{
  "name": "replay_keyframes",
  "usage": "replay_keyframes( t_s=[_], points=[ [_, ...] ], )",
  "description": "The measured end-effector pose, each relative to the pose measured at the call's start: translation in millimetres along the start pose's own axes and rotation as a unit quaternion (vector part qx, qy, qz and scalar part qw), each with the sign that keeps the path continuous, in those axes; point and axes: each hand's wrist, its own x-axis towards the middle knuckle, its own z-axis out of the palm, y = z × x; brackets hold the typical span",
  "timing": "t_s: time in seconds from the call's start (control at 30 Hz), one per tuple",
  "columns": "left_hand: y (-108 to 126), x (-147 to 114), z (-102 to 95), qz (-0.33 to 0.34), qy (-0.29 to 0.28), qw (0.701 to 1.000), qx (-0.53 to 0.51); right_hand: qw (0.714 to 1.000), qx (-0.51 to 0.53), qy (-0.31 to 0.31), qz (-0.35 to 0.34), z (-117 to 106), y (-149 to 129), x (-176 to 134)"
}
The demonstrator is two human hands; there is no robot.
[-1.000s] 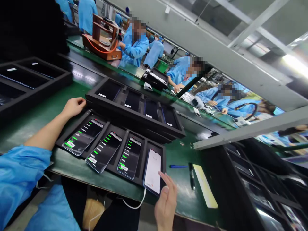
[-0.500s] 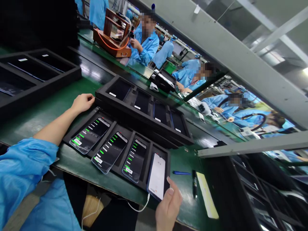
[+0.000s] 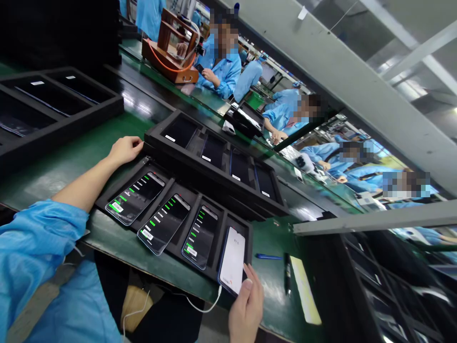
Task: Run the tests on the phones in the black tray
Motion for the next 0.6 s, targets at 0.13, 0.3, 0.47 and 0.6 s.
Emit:
replay_keyframes(
  t_s=[0.13, 0.3, 0.47, 0.6],
  points=[
    [-0.4, -0.3, -0.2, 0.000, 0.001, 1.000, 0.001, 1.000, -0.005, -0.005, -0.009, -0.3, -0.1, -1.0],
    [-2.2, 0.7, 1.3, 0.007, 0.003, 1.000, 0.004, 1.000, -0.014, -0.010, -0.019, 0.3, -3.0, -4.9],
    [-4.0, 1.6, 2.7, 0.012, 0.011, 1.000, 0.003, 1.000, -0.016, -0.016, -0.019, 1.6, -5.0, -6.8],
    [-5.1, 2.4, 3.2, 0.013, 0.011, 1.000, -0.001, 1.000, -0.003, -0.015, -0.012, 0.6, -4.5, -5.4]
  ],
)
